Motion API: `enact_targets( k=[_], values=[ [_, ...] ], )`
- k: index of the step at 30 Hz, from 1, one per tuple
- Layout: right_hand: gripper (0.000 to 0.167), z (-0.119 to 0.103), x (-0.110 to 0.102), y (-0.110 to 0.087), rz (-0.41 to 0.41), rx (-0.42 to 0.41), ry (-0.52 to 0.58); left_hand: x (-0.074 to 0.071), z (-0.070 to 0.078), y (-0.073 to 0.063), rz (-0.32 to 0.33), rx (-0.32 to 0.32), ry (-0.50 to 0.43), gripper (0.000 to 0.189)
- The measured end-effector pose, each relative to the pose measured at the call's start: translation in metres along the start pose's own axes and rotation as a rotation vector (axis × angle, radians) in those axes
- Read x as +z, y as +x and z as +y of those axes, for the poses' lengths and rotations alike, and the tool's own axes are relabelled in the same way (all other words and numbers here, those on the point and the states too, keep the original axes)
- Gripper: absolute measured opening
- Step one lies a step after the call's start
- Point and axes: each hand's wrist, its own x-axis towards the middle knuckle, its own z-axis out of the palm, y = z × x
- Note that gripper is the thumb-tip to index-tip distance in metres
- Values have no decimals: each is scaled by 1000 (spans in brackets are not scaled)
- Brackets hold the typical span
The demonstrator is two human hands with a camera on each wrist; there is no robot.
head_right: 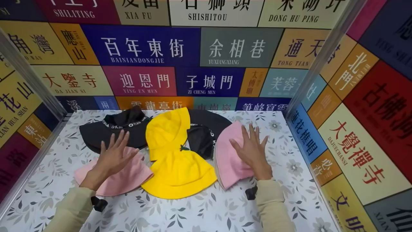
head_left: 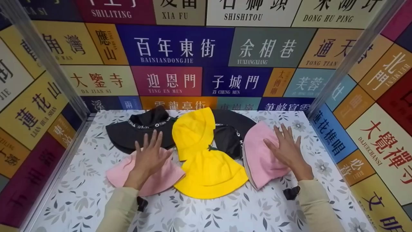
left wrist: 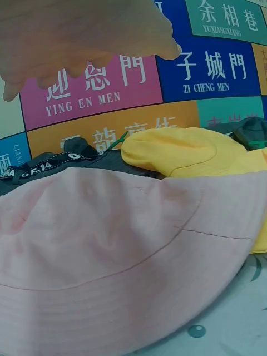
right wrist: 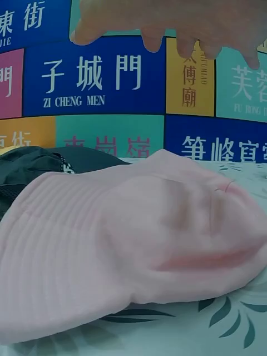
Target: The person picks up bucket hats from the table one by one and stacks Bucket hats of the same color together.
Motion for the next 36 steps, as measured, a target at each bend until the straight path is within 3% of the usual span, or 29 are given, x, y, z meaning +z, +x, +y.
enact_targets(
  k=[16,29,36],
  values=[
    [74,-31,24,-11,41,-33,104,14,13,-17,22,13,-147,78],
    [62,-71,41,-21,52,-32,442,25,7,-36,137,-24,-380,61],
    [60,-95,54,-28,76,-30,567,31,-7,-45,223,-2,-384,54]
  ],
)
